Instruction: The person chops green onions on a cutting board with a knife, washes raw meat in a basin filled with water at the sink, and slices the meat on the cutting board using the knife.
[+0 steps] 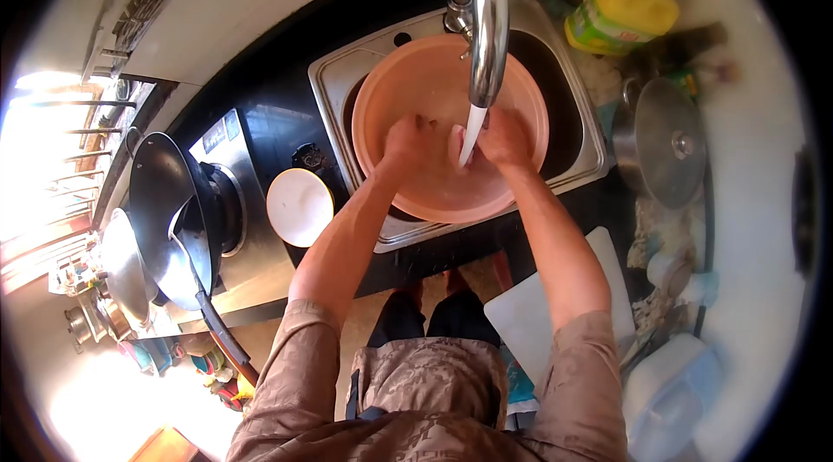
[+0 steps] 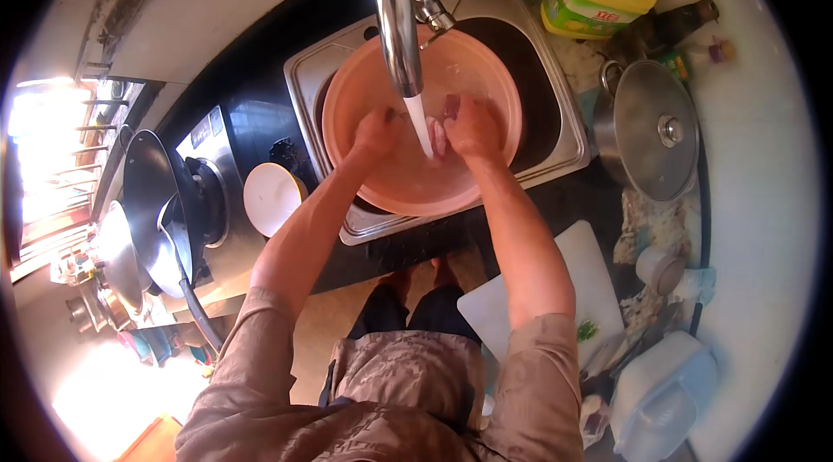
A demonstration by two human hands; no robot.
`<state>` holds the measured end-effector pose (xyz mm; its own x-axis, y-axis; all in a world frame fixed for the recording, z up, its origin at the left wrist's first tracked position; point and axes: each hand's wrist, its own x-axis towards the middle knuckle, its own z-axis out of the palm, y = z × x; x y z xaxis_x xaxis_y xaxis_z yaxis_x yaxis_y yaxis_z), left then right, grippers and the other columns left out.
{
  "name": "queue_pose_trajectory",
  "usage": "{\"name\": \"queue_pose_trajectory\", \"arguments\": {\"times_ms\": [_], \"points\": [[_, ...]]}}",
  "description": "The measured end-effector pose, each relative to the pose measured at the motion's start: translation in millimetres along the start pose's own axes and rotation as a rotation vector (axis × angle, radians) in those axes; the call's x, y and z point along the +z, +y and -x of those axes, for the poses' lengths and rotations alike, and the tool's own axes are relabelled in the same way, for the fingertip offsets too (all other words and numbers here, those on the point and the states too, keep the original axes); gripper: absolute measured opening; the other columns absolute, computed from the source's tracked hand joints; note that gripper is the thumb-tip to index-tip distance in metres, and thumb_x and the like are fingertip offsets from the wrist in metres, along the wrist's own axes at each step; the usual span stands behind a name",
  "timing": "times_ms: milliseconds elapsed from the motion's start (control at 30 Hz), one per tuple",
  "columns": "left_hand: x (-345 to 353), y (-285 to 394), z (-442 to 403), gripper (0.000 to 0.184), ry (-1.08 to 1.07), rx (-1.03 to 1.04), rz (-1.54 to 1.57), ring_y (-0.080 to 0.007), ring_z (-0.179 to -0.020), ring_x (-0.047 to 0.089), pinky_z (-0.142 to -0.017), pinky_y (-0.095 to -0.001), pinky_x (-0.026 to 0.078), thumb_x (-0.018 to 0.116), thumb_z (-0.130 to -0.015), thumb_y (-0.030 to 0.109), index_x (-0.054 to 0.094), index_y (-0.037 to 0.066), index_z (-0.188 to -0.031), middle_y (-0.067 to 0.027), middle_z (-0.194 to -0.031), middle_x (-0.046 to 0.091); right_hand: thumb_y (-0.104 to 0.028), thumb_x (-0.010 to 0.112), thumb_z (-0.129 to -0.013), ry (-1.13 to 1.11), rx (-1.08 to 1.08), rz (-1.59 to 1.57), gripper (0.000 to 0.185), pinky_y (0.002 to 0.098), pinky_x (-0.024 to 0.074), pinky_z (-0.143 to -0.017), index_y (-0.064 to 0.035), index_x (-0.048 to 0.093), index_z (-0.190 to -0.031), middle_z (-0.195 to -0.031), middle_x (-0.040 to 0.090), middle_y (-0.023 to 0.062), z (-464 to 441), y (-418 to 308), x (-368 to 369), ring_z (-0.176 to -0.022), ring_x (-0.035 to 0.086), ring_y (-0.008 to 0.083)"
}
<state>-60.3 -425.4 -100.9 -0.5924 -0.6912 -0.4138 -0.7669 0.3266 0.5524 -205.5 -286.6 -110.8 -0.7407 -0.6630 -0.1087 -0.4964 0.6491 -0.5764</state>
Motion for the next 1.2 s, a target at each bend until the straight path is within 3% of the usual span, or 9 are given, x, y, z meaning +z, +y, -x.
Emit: {"name": "queue_pose_trajectory", "arguments": {"times_ms": [133, 233, 267, 333, 467, 667, 800, 933, 1200], "points": [[39.5, -8.9, -4.6, 0.047, -0.145, 0.130, 0.416, -0.0377, -0.098, 0.070, -0.088, -0.0439, 0.053, 0.063, -0.092, 0.041, 0.066, 0.000, -0.114, -0.0246, -0.104, 0.072, -0.020, 0.064, -0.085, -0.236, 0.034, -0.067, 0.020, 0.0458, 0.0556, -0.077, -0.0051, 0.071, -0.095, -0.086, 0.072, 0.0180, 23.2, -36.7, -23.3, -0.087, 0.071, 0.0355], [68.6, -24.0, -10.8, 0.046, -0.179, 0.123, 0.545, -0.0357, -0.092, 0.069, -0.082, -0.0461, 0.054, 0.063, -0.093, 0.042, 0.066, 0.000, -0.112, -0.0200, -0.099, 0.071, -0.029, 0.064, -0.088, -0.184, 0.341, -0.155, 0.026, 0.0455, 0.0549, -0.073, -0.0031, 0.068, -0.088, -0.073, 0.068, 0.0169, 29.6, -31.7, -0.5, -0.078, 0.070, 0.0332], [66.8, -23.4, -7.7, 0.046, -0.192, 0.116, 0.587, -0.0351, -0.091, 0.069, -0.080, -0.0469, 0.054, 0.063, -0.094, 0.043, 0.066, 0.000, -0.111, -0.0185, -0.097, 0.071, -0.034, 0.062, -0.090, -0.424, 0.486, -0.593, 0.032, 0.0446, 0.0540, -0.071, -0.0027, 0.069, -0.090, -0.071, 0.067, 0.0157, 27.2, -21.4, 9.1, -0.074, 0.069, 0.0307], [34.7, 7.9, 11.9, 0.043, -0.288, -0.650, 1.155, -0.0333, -0.085, 0.067, -0.069, -0.0501, 0.054, 0.061, -0.096, 0.042, 0.067, 0.001, -0.110, -0.0129, -0.094, 0.068, -0.039, 0.060, -0.092, -0.664, 0.629, -1.031, 0.038, 0.0437, 0.0531, -0.068, -0.0024, 0.070, -0.093, -0.068, 0.065, 0.0145, 29.3, -12.4, 13.8, -0.069, 0.067, 0.0282], [37.2, 2.5, 9.6, 0.033, -0.151, -0.581, 1.150, -0.0286, -0.065, 0.068, -0.048, -0.0493, 0.057, 0.051, -0.101, 0.036, 0.066, 0.006, -0.103, -0.0094, -0.081, 0.064, -0.040, 0.057, -0.093, -0.484, 0.481, -0.674, 0.042, 0.0429, 0.0510, -0.063, -0.0018, 0.072, -0.087, -0.066, 0.064, 0.0139, 28.9, -37.2, -13.5, -0.062, 0.065, 0.0248], [40.1, 1.1, 7.9, 0.031, -0.099, -0.571, 0.994, -0.0277, -0.076, 0.066, -0.068, -0.0421, 0.053, 0.059, -0.097, 0.028, 0.070, -0.001, -0.100, -0.0136, -0.082, 0.068, -0.036, 0.065, -0.084, -0.262, 0.076, -0.191, 0.031, 0.0446, 0.0537, -0.069, -0.0063, 0.075, -0.083, -0.078, 0.072, 0.0154, 7.3, -5.1, -0.8, -0.075, 0.070, 0.0353], [44.4, -22.4, -12.1, 0.024, -0.017, -0.060, 0.623, -0.0364, -0.083, 0.069, -0.074, -0.0432, 0.053, 0.062, -0.088, 0.017, 0.070, 0.000, -0.103, -0.0207, -0.090, 0.071, -0.025, 0.067, -0.078, -0.273, 0.010, 0.136, 0.020, 0.0460, 0.0547, -0.075, -0.0119, 0.077, -0.089, -0.087, 0.073, 0.0150, 1.6, -0.6, -10.2, -0.084, 0.070, 0.0374], [4.7, -13.2, 4.5, 0.026, 0.121, 0.219, -0.015, -0.0405, -0.094, 0.069, -0.081, -0.0484, 0.054, 0.066, -0.083, 0.016, 0.071, 0.005, -0.106, -0.0245, -0.093, 0.071, -0.021, 0.064, -0.082, -0.578, -0.073, 0.097, 0.018, 0.0473, 0.0536, -0.076, -0.0127, 0.075, -0.093, -0.090, 0.073, 0.0149, -1.2, 5.3, -11.9, -0.086, 0.069, 0.0378], [-13.5, 19.7, 37.1, 0.041, -0.190, 0.184, -0.243, -0.0420, -0.104, 0.066, -0.090, -0.0474, 0.055, 0.073, -0.076, 0.023, 0.069, 0.007, -0.114, -0.0227, -0.120, 0.064, -0.013, 0.060, -0.090, -0.108, -0.477, -0.267, 0.015, 0.0420, 0.0477, -0.073, 0.0002, 0.067, -0.090, -0.081, 0.062, 0.0155, -53.1, -78.9, -81.6, -0.076, 0.061, 0.0325]]}}
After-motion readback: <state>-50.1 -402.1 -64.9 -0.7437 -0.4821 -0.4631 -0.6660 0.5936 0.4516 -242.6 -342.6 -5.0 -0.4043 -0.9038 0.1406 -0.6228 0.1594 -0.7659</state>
